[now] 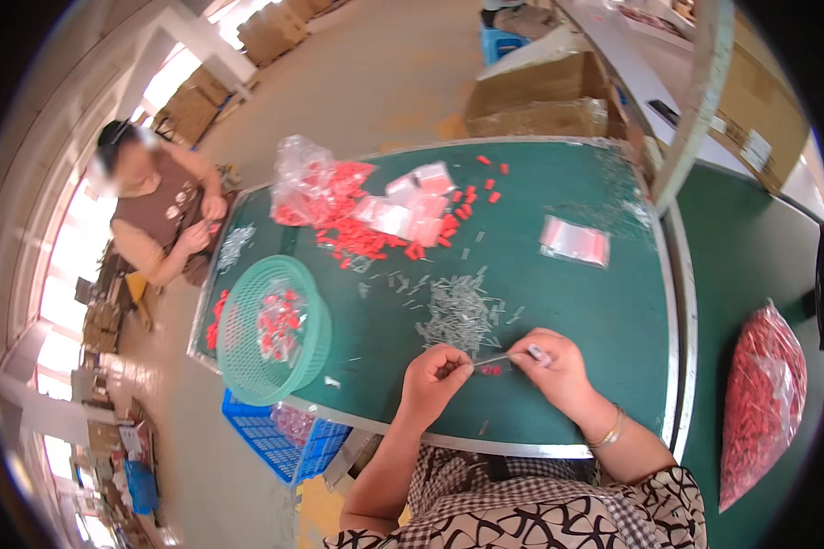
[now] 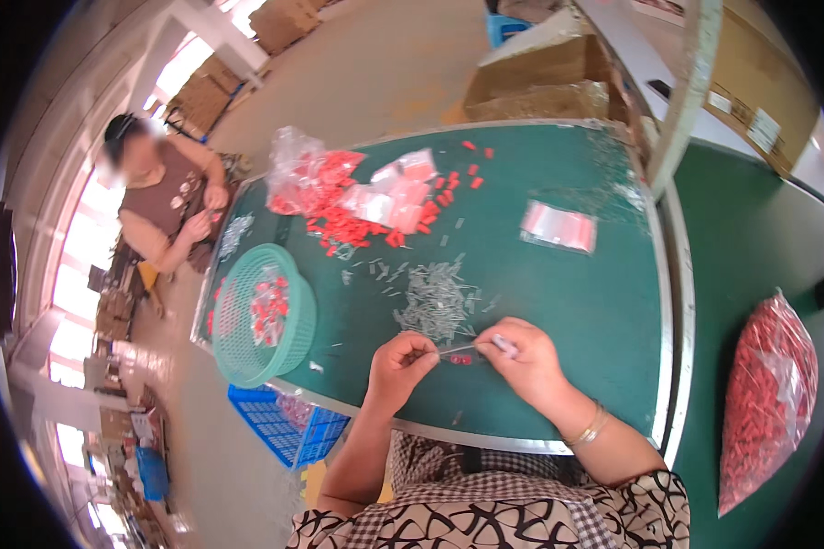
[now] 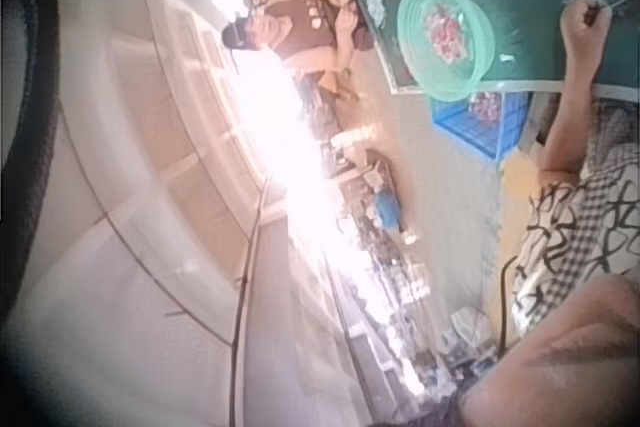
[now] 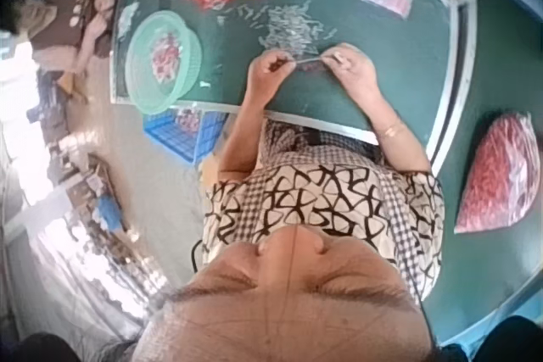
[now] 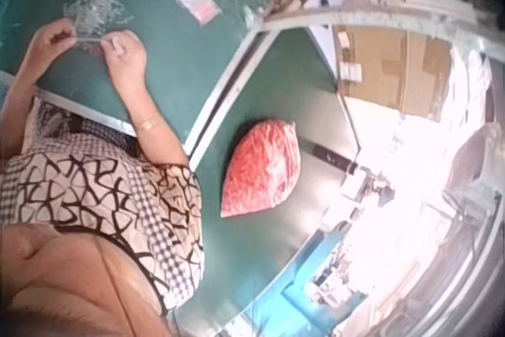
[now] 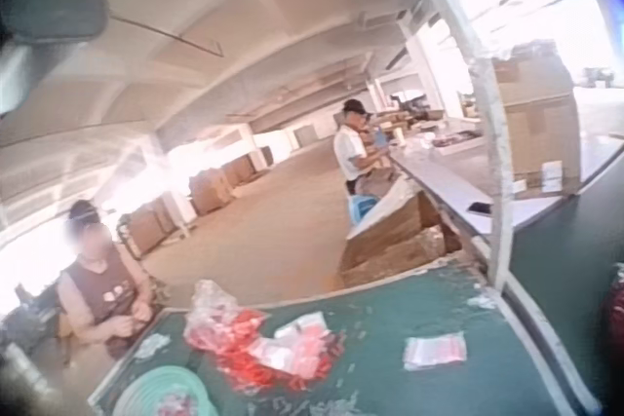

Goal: The person sorts small metal pins by hand, placing them into small plastic bags at a factory workbench.

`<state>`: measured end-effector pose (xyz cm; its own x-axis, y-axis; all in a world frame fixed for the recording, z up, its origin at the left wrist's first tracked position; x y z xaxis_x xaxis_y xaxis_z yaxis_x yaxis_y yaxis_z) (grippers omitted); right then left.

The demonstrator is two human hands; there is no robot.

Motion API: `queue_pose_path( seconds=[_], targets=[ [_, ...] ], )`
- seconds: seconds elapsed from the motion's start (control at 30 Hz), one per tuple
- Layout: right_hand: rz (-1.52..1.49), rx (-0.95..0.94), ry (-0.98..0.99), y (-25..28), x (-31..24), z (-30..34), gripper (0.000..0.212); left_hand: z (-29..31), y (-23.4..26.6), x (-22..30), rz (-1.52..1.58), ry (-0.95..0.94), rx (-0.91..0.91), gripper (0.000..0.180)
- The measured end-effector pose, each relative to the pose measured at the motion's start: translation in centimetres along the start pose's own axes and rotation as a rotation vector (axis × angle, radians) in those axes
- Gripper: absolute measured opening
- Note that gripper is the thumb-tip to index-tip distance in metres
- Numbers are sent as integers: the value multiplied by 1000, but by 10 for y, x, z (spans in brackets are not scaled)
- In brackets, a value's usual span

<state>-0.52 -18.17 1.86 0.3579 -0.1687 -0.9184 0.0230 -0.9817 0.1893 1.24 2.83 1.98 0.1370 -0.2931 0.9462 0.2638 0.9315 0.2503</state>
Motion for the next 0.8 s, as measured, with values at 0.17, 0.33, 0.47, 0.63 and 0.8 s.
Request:
queue_pose_path(
  seconds=[0.17,0.33,0.47,0.63,0.8],
  targets=[
    [-376,94,-444,0,19,11,6,26,86,3,685,-307,448,6],
    [-680,52,-479,-3,34,14,12,37,98,-1,984,-191,573,13],
    [-1080,56,-521,-12,29,8,19,33,19,-16,450,172,222,13],
    [-1161,27,-467,-15,28,12,26,10,-69,-3,73,-71,8,16],
    [-1118,35,-449,-11,28,13,28,-7,-86,-15,101,-37,24,11]
  ],
)
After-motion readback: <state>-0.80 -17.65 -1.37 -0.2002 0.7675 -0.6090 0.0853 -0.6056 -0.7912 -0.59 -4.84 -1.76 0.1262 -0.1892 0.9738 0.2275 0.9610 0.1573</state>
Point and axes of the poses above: each hand's wrist, its own z-axis away from the middle knuckle, its own y-axis out of the back of the hand, x = y × z, the point moved 2 cm from there along -z, towards the middle knuckle, and after that the axes turned 9 degrees about y, right-handed, at the moved point
